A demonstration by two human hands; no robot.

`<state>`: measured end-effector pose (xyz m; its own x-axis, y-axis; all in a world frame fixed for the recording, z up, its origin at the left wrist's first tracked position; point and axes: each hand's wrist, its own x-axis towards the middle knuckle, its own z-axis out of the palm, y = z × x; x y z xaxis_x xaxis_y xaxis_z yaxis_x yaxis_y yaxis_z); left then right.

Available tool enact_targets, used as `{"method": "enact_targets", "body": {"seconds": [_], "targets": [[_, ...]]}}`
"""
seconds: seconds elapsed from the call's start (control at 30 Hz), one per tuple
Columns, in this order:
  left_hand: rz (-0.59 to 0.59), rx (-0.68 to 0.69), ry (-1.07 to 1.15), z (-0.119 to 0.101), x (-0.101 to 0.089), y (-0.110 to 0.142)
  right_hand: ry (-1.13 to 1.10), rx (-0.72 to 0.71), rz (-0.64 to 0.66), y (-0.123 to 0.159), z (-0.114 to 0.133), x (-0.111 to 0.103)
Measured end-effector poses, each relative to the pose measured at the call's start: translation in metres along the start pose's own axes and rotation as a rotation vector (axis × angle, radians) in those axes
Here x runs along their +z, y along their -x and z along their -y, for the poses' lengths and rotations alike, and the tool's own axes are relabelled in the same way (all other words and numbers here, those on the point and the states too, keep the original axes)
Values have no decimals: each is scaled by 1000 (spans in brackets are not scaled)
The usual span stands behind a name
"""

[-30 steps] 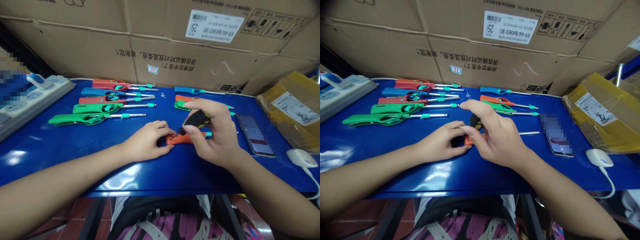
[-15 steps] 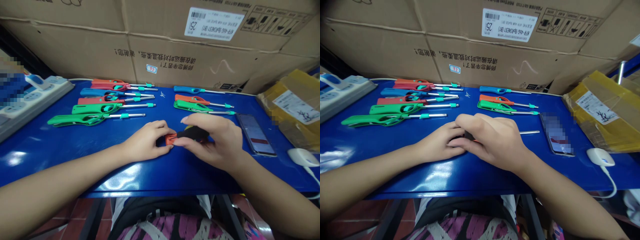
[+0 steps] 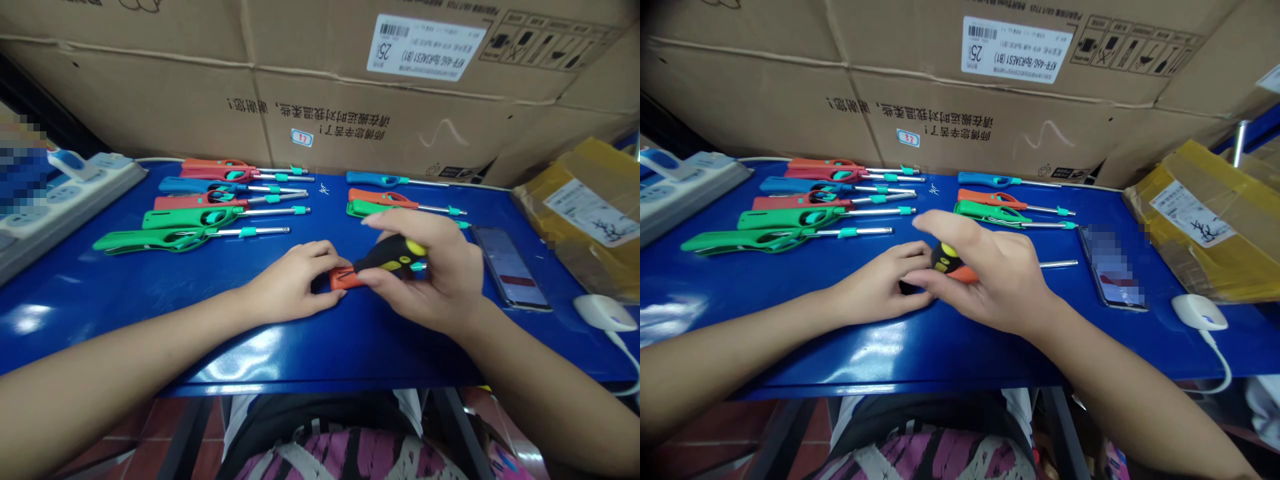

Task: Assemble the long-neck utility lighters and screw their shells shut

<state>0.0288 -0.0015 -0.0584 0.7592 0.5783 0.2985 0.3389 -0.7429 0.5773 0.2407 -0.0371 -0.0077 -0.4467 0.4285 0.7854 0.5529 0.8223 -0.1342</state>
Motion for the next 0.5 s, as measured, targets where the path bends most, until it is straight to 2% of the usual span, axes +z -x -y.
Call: {"method": "enact_targets", "body": {"seconds": [0.13,0.2,0.33,0.5], "targets": [[15,5,-12,0,-1,0,-249,117,80,1,-2,1],[18,-1,-8,0,-1,0,-220,104,35,0,-3,2],[31,-16,2,-1,-1,0,-27,-28,-68,0,-6,1],[37,-5,-14,-2,-2,0,-195,76,21,2,-6,1]]}}
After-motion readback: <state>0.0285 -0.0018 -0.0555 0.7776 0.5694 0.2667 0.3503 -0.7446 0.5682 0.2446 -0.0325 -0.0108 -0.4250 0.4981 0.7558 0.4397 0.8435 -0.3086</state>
